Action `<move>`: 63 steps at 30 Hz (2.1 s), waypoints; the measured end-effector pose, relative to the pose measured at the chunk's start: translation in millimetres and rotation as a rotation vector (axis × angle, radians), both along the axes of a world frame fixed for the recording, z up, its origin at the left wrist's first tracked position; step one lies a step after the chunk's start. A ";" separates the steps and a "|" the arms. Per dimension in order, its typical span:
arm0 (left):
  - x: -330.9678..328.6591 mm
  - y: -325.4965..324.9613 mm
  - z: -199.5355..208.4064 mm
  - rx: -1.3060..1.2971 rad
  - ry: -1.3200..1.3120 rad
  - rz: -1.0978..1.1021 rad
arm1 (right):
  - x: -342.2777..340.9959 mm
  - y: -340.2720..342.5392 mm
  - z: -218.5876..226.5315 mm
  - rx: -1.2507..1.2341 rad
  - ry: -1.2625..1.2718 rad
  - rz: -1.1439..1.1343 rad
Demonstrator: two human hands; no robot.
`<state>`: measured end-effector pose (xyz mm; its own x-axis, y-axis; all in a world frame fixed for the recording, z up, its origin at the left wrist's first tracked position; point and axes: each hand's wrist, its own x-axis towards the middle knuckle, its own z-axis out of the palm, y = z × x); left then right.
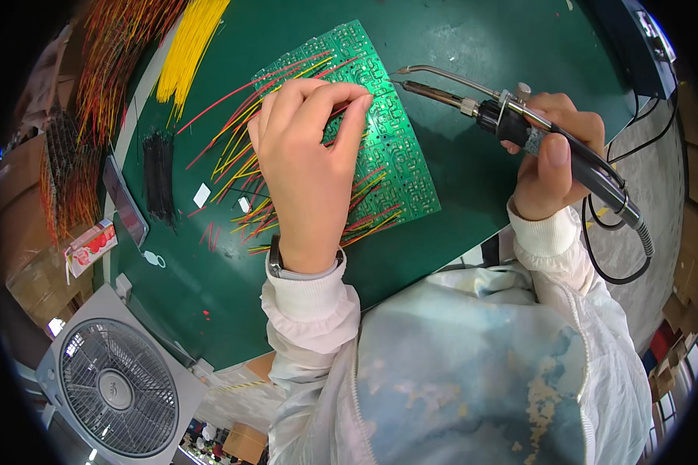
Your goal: The person solders wires onto a circuit board using a soldering iron, picking up individual wires from the table and attaching them to the board.
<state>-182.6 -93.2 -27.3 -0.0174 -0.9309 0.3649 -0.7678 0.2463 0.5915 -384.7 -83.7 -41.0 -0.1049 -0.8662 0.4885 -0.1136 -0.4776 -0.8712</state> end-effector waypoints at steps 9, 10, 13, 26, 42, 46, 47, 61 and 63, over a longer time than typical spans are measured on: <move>0.0 -2.5 0.8 -0.033 -0.035 -0.005 | 7.5 -4.3 2.7 0.007 0.039 0.020; -0.5 -2.3 2.4 -0.033 -0.035 -0.004 | 7.9 -4.5 2.8 0.004 0.037 0.024; -1.8 -1.2 6.1 -0.042 -0.099 0.009 | 7.8 -4.7 2.7 -0.001 0.047 0.025; -2.9 -0.9 7.2 -0.030 -0.093 0.017 | 5.9 -6.2 -0.1 -0.035 -0.076 0.102; -4.6 -0.7 6.6 -0.067 -0.139 0.019 | 3.9 -8.3 -0.9 -0.163 0.044 0.112; -4.7 -0.5 6.7 -0.064 -0.139 0.024 | 4.0 -8.3 -1.2 -0.163 0.043 0.102; -5.0 -0.5 7.0 -0.062 -0.136 0.024 | 3.7 -8.2 -0.9 -0.164 0.043 0.101; -5.7 0.1 6.7 -0.051 -0.149 0.030 | 2.6 -8.8 -2.1 -0.169 0.054 0.114; -4.6 0.1 6.2 -0.065 -0.156 0.029 | 2.2 -8.1 -3.2 -0.176 0.024 0.113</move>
